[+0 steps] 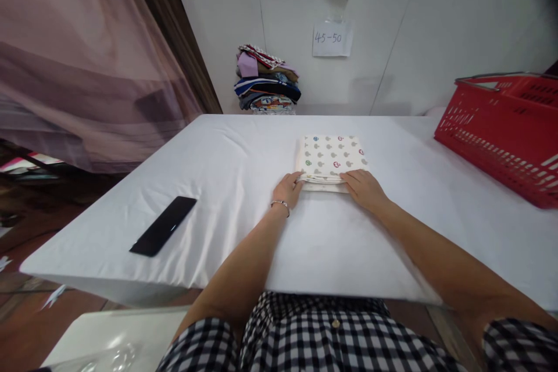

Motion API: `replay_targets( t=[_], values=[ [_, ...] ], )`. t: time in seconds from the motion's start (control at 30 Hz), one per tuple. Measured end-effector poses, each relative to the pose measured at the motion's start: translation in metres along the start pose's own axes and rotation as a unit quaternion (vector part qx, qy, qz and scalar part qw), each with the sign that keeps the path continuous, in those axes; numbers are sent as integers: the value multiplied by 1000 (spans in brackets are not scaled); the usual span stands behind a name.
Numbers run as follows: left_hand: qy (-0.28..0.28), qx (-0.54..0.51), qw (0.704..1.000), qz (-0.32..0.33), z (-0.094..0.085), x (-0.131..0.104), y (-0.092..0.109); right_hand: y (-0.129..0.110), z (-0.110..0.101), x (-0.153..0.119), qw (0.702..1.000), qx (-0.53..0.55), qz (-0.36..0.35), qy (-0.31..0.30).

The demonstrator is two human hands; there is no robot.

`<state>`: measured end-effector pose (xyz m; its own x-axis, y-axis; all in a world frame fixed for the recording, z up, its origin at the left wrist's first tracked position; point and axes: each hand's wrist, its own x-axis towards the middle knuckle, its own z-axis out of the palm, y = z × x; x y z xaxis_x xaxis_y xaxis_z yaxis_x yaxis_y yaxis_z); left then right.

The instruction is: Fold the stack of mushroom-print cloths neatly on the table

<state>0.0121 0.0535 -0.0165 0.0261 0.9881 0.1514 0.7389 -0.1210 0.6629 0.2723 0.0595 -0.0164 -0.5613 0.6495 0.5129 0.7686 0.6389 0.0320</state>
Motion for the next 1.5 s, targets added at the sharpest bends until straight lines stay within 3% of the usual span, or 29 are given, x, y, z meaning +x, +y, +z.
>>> replay_targets(
  t=[0.4, 0.67, 0.77, 0.87, 1.03, 1.3, 1.5],
  values=[
    [12, 72, 997, 17, -3, -3, 3, 0, 2, -6, 997, 12, -7, 76],
    [-13, 139, 990, 29, -4, -5, 0, 1, 9, -10, 999, 10, -5, 35],
    [37, 178, 980, 82, -4, -9, 4, 1, 9, -9, 999, 16, 1, 33],
    [89, 228, 951, 188, 0, -14, 11, 0, 8, -9, 999, 19, 2, 40],
    [41, 271, 908, 317, 15, -12, 25, -2, 5, -7, 999, 19, -1, 44],
    [29, 252, 905, 343, 25, 16, 28, 1, 4, -8, 997, 40, -5, 67],
    [58, 223, 914, 334, 32, 22, 22, 3, 3, -9, 996, 71, -3, 49]
  ],
)
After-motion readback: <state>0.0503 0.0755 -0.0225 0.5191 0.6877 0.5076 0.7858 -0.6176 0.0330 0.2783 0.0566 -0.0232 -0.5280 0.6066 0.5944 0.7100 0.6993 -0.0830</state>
